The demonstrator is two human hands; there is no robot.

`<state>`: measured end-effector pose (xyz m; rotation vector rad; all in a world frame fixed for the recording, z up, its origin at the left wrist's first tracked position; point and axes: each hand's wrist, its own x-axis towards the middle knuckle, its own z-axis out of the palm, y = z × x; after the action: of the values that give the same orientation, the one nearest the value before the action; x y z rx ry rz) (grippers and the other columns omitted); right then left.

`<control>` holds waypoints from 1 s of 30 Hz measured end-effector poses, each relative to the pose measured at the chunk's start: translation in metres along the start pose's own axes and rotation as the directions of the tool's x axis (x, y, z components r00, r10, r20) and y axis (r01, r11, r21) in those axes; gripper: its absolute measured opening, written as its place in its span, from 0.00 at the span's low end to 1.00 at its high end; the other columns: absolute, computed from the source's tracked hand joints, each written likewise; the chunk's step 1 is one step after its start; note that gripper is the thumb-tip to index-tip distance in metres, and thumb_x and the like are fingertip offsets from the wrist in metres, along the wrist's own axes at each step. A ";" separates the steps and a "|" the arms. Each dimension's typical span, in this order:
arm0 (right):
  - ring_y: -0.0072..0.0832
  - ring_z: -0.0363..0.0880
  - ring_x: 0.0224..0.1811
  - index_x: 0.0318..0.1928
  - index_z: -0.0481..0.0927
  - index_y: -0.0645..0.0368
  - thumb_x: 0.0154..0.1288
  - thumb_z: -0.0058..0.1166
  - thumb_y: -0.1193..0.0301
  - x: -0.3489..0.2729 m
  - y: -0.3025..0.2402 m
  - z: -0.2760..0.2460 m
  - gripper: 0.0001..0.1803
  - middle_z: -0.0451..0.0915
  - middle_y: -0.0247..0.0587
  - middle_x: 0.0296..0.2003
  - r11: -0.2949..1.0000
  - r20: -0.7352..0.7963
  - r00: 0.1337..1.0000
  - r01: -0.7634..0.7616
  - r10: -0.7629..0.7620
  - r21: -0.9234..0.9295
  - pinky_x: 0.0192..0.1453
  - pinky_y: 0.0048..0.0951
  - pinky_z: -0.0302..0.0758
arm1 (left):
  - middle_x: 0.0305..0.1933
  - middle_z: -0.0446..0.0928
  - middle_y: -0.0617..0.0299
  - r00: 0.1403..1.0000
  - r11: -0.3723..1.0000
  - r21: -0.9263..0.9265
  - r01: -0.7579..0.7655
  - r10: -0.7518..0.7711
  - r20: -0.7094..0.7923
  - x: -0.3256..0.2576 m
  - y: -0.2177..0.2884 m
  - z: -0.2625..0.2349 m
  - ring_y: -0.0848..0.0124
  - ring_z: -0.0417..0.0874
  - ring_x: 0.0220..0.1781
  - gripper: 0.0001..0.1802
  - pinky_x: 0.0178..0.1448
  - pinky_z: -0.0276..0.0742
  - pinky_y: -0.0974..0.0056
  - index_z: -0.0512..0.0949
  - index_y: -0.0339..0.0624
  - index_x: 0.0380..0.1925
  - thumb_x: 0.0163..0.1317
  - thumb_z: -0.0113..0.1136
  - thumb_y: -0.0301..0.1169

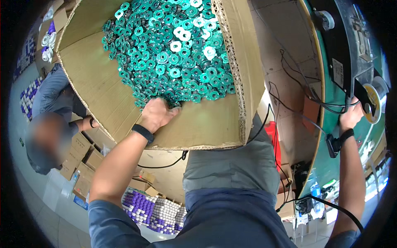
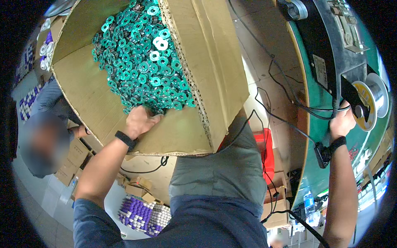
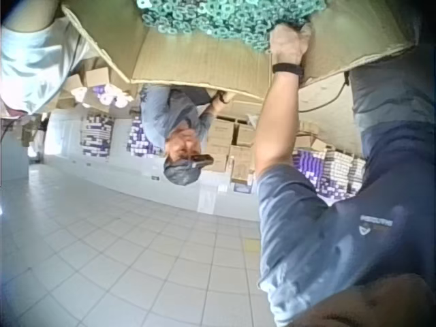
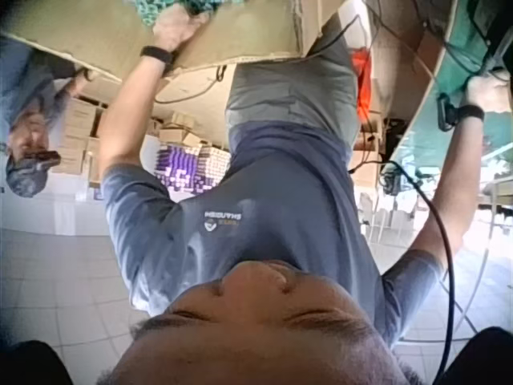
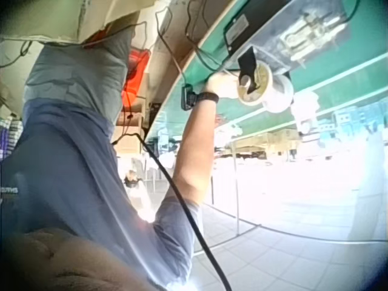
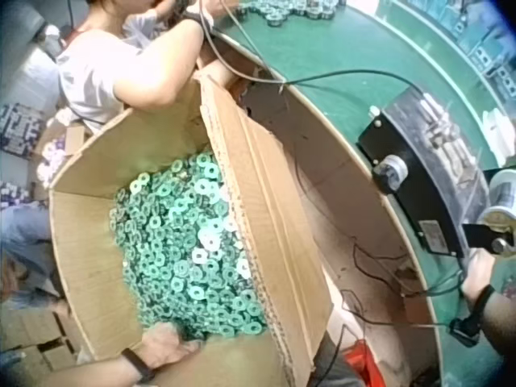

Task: The person picks up a green component from a box, threads a red wire through its center, and wraps the wire around it. They then place the wired component onto a green table and repeat the process with another component.

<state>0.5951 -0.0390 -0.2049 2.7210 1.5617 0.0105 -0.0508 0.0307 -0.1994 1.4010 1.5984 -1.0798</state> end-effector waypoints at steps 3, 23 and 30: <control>0.66 0.78 0.41 0.36 0.82 0.66 0.80 0.32 0.40 0.000 -0.009 -0.004 0.40 0.82 0.65 0.34 0.999 -0.022 0.999 0.032 -0.031 0.033 0.46 0.59 0.71 | 0.39 0.87 0.41 0.999 1.000 0.003 0.022 -0.022 -0.029 0.003 0.006 0.001 0.47 0.89 0.46 0.30 0.53 0.86 0.51 0.88 0.35 0.31 0.57 0.68 0.58; 0.66 0.78 0.43 0.40 0.83 0.64 0.82 0.32 0.46 -0.001 0.005 0.000 0.35 0.82 0.65 0.37 0.999 0.044 0.999 0.004 -0.003 -0.032 0.49 0.59 0.71 | 0.45 0.87 0.43 0.982 0.988 0.093 0.127 -0.112 -0.155 0.013 -0.052 0.003 0.48 0.88 0.50 0.26 0.56 0.85 0.49 0.87 0.38 0.39 0.56 0.73 0.52; 0.67 0.77 0.44 0.40 0.82 0.62 0.81 0.31 0.47 -0.002 0.007 0.003 0.33 0.82 0.64 0.38 1.000 0.057 0.998 -0.011 0.013 -0.029 0.49 0.59 0.71 | 0.45 0.87 0.44 0.974 0.984 0.149 0.103 -0.069 -0.214 0.013 -0.044 0.007 0.49 0.88 0.51 0.25 0.55 0.85 0.48 0.86 0.39 0.39 0.57 0.74 0.51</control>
<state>0.5995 -0.0444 -0.2083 2.6843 1.5185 -0.0439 -0.0956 0.0265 -0.2086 1.6076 1.7680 -1.1645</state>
